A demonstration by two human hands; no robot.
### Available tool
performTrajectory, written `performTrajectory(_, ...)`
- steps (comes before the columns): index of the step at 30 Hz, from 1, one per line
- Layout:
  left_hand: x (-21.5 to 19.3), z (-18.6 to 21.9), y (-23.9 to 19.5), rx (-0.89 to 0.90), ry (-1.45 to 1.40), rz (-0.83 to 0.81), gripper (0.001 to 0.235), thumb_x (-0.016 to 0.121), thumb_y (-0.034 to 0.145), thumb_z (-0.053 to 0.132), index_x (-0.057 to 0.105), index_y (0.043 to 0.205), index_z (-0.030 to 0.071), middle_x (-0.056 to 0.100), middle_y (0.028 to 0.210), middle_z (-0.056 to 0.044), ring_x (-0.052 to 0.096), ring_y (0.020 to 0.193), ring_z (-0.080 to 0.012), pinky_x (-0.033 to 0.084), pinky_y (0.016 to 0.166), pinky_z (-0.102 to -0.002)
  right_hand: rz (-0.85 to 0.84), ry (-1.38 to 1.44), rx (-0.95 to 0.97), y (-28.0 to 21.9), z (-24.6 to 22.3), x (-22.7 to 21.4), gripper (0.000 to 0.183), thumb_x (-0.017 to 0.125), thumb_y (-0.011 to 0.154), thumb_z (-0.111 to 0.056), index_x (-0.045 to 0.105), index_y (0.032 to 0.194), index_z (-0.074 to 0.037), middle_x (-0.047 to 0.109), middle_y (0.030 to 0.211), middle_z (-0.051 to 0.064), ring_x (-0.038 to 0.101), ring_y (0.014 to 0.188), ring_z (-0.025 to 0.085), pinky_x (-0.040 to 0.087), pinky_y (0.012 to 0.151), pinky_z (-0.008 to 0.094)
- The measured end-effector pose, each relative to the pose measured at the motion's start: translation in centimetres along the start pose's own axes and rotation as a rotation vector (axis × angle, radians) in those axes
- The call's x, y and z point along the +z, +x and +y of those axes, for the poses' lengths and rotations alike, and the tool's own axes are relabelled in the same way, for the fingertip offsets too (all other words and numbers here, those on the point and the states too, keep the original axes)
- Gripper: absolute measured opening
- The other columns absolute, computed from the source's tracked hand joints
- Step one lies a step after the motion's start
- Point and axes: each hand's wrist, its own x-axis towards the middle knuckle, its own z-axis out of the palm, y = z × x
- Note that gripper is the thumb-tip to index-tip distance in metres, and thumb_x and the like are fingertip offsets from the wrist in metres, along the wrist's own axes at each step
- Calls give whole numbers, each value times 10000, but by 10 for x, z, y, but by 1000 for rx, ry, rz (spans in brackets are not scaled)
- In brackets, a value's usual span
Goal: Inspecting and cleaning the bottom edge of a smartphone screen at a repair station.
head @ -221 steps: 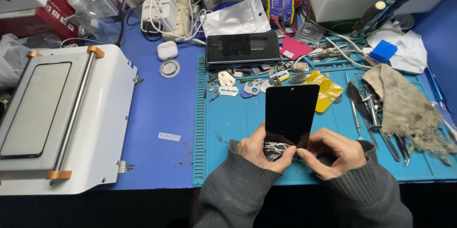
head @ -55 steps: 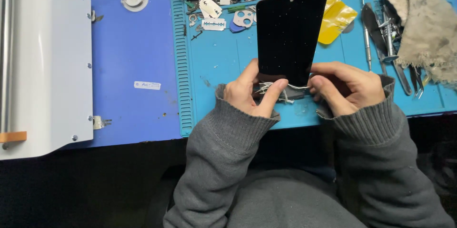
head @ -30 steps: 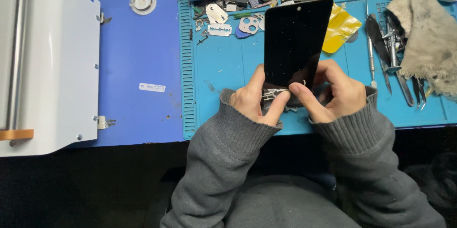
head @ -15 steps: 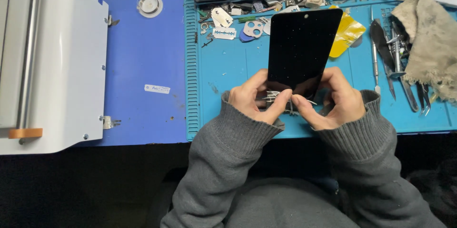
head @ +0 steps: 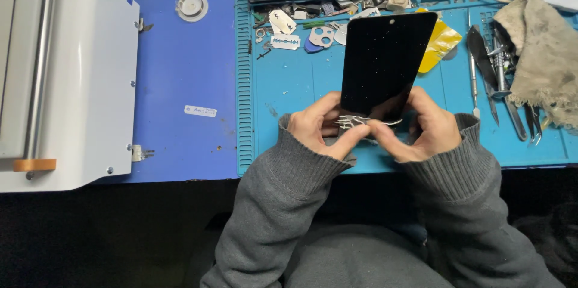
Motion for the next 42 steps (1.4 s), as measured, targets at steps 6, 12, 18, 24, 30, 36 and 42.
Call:
performTrajectory(6,7,32,-5,4,94,88,195,807,891,245,743,1029,123,799,831,-111,807,831,-281,664,622,-329,-4,0,-43,-6,-8,-1,286,861,853,-236,682,1048,-129,777,855,61,716,703,254,559,643,323)
performTrajectory(12,3,13,4,38,96,62,94,785,905,198,736,950,130,788,783,-96,800,795,-275,659,630,-323,-6,24,44,-1,-14,-6,203,839,891,-180,730,1062,-158,761,842,20,532,566,162,468,540,258)
performTrajectory(18,2,3,2,-1,68,49,161,832,842,209,739,933,114,790,788,-97,804,787,-270,663,643,-337,6,-22,22,-1,-6,-3,119,838,904,-193,748,980,-176,749,788,22,542,516,179,461,502,254)
performTrajectory(24,5,39,-2,-25,37,76,275,893,766,253,737,943,112,779,770,-92,802,814,-212,669,665,-325,-17,-36,0,-5,1,-5,151,844,899,-221,729,987,-178,737,752,27,575,519,202,461,490,271)
performTrajectory(30,4,16,2,51,148,69,127,806,879,224,726,902,129,782,752,-71,801,759,-254,643,607,-306,-31,48,42,1,-27,-8,239,863,849,-194,745,1054,-164,710,718,42,519,502,137,448,470,253)
performTrajectory(36,3,-7,0,70,106,45,182,830,839,171,714,959,96,775,777,-114,793,761,-262,658,600,-329,26,67,43,3,-24,-7,71,808,959,-157,744,950,-130,678,684,49,521,531,117,458,504,240)
performTrajectory(42,4,23,-3,23,-1,43,339,896,771,230,737,1053,130,801,871,-70,798,830,-196,678,664,-317,1,25,15,3,-8,-3,111,844,916,-186,751,963,-147,716,690,52,594,512,182,477,504,269)
